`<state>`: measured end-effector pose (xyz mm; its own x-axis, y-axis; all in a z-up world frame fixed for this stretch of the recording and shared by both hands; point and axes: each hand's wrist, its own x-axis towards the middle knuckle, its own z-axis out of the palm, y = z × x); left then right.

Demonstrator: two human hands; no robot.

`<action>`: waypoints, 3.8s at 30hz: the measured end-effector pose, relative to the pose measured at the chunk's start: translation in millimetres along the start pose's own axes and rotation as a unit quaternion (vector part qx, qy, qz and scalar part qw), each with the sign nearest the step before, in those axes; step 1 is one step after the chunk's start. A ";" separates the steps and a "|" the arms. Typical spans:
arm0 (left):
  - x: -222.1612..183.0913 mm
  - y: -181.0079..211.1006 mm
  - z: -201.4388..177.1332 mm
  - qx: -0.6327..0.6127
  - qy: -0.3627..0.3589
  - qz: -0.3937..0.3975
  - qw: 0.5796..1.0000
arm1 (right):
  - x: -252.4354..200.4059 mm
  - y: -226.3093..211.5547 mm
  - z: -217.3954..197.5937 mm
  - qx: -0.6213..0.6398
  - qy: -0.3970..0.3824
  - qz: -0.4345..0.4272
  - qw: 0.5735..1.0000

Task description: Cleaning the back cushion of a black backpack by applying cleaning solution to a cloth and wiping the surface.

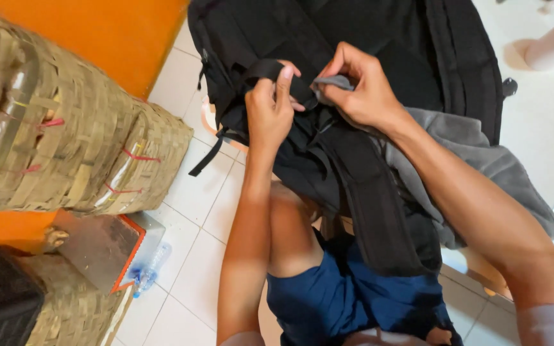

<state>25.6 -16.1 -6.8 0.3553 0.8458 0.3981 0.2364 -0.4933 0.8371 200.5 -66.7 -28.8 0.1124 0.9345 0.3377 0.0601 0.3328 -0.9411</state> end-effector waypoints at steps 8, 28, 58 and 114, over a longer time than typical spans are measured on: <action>-3.6 6.1 0.4 0.043 -0.012 -0.008 0.999 | -3.6 -4.0 3.5 -0.053 -0.032 -0.001 0.998; -0.6 22.0 -4.5 -0.024 -0.020 -0.057 0.998 | -1.6 -8.8 2.5 -0.021 0.041 -0.007 0.999; -1.8 28.5 -0.1 0.028 -0.089 -0.077 0.993 | -2.7 -9.9 9.1 0.086 -0.005 -0.074 0.993; -7.0 16.8 -0.8 0.091 -0.162 -0.031 0.982 | 8.0 16.5 -19.2 0.158 0.201 0.072 0.964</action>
<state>26.4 -30.2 4.8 0.5974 0.7809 0.1826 0.4147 -0.4957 0.7631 221.4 -56.1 -41.2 0.4754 0.8712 0.1229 -0.2835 0.2839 -0.9160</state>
